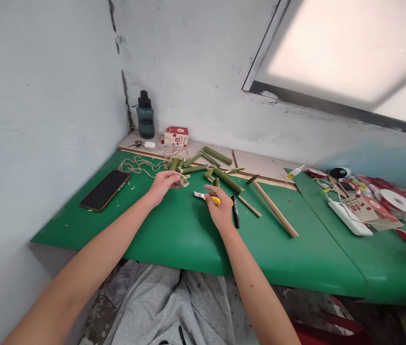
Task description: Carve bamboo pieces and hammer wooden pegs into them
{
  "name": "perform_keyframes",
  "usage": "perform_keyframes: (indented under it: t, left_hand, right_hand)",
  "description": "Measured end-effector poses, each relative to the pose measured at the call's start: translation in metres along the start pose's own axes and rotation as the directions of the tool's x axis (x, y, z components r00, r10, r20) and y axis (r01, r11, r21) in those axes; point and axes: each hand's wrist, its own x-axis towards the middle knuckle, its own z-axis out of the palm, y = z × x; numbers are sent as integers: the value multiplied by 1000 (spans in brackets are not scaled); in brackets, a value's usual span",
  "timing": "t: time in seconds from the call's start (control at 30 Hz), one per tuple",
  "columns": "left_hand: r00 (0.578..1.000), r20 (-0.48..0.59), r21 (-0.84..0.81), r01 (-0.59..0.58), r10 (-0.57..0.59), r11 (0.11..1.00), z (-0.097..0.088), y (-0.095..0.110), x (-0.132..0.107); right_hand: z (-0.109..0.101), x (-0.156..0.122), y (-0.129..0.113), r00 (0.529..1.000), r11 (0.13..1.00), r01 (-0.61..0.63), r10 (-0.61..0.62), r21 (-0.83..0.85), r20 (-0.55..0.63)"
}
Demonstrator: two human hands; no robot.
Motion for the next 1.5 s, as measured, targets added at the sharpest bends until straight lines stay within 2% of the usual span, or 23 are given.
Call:
perform_keyframes:
  t: [0.1,0.2,0.37,0.5,0.67,0.8,0.93,1.03,1.2,1.5]
  left_hand:
    - [994,74,-90,85,-79,992,0,1,0]
    - [988,119,-133,115,-100,984,-2,3,-2]
    - [980,177,-136,115,-90,984,2,3,-5]
    - [953,287,-86,127,-97,988,13,2,-9]
    - [932,359,-60,88,-61,994,17,2,-11]
    - [923,379,-46,87,-63,995,17,1,-12]
    - [936,343,-37,100,-81,994,19,1,-13]
    - [950,311,-29,51,-39,998,18,2,-13]
    - [939,342,24,-35,24,999,17,1,-13]
    - [943,331,11,33,-35,999,18,-3,-12]
  right_hand:
    - [2,-1,-2,999,1000,3,-4,27,52]
    - [4,-1,-2,996,999,-3,-2,51,87]
    - [8,-1,-3,992,997,-8,-1,73,122]
    - [9,-2,-5,986,998,-3,-8,66,165]
    - [6,-2,-6,993,998,3,-9,57,120]
    - [5,-1,-8,994,997,36,-42,63,98]
    - [5,-3,-8,990,996,63,-70,66,123]
    - [5,-5,-7,985,996,55,-65,66,158]
    - [6,-5,-7,982,998,9,-21,62,187]
    - [5,-4,-10,996,999,20,-24,49,90]
